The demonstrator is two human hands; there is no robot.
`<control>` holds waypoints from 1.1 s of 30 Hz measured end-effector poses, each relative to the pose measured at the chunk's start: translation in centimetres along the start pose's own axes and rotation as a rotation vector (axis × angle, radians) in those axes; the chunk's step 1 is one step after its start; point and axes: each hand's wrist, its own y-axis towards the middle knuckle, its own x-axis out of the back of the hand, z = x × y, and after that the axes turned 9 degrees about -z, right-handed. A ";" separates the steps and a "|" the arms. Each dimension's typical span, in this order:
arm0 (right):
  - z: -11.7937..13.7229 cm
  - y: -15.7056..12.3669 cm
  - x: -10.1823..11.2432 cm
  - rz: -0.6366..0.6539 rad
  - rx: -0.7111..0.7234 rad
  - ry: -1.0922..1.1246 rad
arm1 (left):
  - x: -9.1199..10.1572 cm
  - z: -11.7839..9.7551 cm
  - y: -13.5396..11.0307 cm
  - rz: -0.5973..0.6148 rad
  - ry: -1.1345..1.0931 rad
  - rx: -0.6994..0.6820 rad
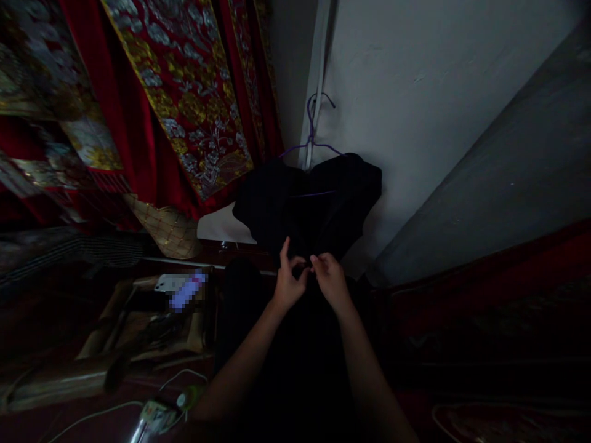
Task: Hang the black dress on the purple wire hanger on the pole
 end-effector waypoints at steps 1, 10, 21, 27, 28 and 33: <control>0.0 -0.1 0.0 0.010 0.001 -0.012 | 0.0 0.0 -0.1 -0.005 -0.005 0.006; -0.3 -0.6 -0.6 0.066 0.023 0.008 | 0.3 0.5 0.1 -0.057 0.103 -0.011; 2.3 2.0 -1.1 0.198 -0.254 0.328 | 0.9 0.7 0.6 -0.095 0.179 -0.025; 11.6 12.5 -0.3 0.102 -0.208 0.575 | 1.2 2.6 1.3 -0.063 0.285 -0.027; 13.1 13.9 -0.1 0.079 -0.191 0.598 | 1.2 3.0 1.5 -0.046 0.299 -0.033; 16.6 15.0 0.0 0.025 0.017 0.595 | 1.7 3.8 4.0 0.219 0.390 -0.048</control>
